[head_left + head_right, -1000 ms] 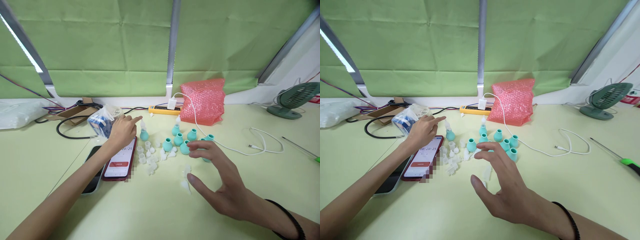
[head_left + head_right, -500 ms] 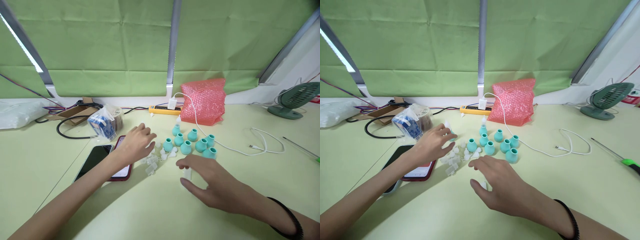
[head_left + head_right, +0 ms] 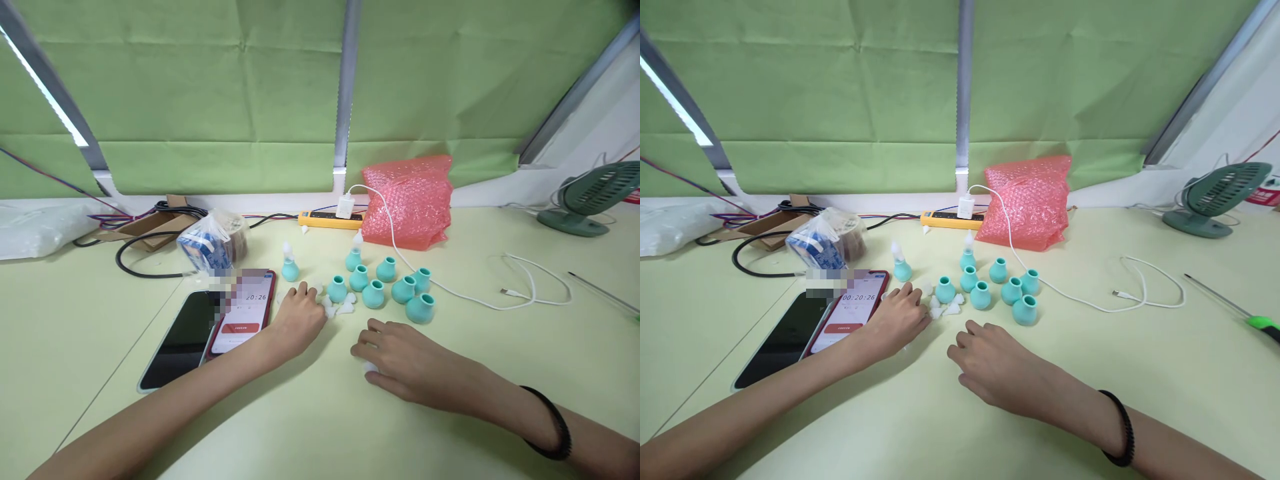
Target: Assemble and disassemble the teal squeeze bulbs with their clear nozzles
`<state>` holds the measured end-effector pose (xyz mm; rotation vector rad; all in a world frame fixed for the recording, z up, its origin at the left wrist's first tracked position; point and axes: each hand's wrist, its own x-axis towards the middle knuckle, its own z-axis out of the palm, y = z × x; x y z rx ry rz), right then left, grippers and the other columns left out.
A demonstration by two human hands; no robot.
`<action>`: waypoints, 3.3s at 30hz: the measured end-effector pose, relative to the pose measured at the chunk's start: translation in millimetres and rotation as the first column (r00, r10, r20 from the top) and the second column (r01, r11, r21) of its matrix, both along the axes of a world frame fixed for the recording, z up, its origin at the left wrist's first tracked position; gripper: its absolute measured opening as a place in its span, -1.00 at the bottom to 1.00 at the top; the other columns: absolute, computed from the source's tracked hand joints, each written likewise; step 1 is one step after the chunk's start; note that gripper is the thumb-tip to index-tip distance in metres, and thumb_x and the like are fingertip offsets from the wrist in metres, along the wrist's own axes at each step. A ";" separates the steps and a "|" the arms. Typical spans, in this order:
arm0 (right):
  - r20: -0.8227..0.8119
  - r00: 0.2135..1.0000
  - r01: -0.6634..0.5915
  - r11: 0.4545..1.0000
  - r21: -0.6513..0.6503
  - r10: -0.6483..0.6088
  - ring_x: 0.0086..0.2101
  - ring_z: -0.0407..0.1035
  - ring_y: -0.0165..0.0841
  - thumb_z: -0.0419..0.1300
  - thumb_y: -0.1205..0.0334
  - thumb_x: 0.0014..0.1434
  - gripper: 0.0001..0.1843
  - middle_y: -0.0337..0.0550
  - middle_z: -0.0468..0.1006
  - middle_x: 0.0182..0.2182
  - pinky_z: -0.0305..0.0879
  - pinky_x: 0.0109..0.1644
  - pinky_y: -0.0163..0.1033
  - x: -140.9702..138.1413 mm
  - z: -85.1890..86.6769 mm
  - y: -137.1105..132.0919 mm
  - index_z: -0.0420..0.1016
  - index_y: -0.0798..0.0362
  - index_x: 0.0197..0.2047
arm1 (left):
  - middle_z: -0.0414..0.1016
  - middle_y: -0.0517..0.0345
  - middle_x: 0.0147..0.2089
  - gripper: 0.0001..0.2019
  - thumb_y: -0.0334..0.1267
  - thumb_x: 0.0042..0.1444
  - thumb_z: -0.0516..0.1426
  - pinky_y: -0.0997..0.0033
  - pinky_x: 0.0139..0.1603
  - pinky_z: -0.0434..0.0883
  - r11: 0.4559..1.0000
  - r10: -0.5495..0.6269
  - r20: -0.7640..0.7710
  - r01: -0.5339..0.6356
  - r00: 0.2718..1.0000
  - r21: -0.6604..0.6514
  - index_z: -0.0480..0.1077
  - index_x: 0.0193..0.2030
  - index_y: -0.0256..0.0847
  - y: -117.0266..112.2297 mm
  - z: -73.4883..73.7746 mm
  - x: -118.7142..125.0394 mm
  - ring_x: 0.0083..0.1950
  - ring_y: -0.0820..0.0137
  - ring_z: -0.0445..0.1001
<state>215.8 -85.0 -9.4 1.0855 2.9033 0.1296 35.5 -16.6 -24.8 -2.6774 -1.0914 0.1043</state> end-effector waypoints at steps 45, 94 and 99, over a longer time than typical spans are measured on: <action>-0.531 0.847 0.003 1.000 0.014 0.005 -0.22 0.22 -0.29 0.02 0.38 0.05 -0.80 -0.08 0.38 -0.27 0.18 -0.16 -0.14 -14.7 -53.7 8.0 0.28 0.10 -0.20 | 0.44 0.19 -0.50 -0.87 -0.49 -0.14 0.06 0.55 -0.49 0.21 0.831 -0.231 0.225 0.312 0.947 -0.460 0.40 -0.47 -0.26 -21.4 24.3 -5.6 -0.50 0.47 0.35; -0.611 0.782 0.069 0.992 -0.110 -0.122 -0.36 0.26 -0.36 0.06 0.31 0.07 -0.92 -0.14 0.39 -0.40 0.20 -0.31 -0.26 -13.5 -59.6 12.4 0.34 0.08 -0.33 | 0.47 0.20 -0.42 -0.88 -0.39 0.05 0.07 0.63 -0.42 0.22 0.659 -0.062 0.478 0.396 0.876 -0.640 0.44 -0.32 -0.27 6.2 14.3 -13.8 -0.43 0.54 0.36; -0.613 0.780 0.077 0.991 -0.112 -0.129 -0.35 0.26 -0.36 0.07 0.30 0.07 -0.92 -0.14 0.39 -0.38 0.21 -0.30 -0.25 -13.5 -61.0 12.4 0.34 0.08 -0.32 | 0.46 0.20 -0.44 -0.87 -0.37 0.06 0.06 0.63 -0.45 0.20 0.642 -0.032 0.477 0.384 0.878 -0.664 0.44 -0.33 -0.29 7.7 15.1 -13.5 -0.46 0.55 0.34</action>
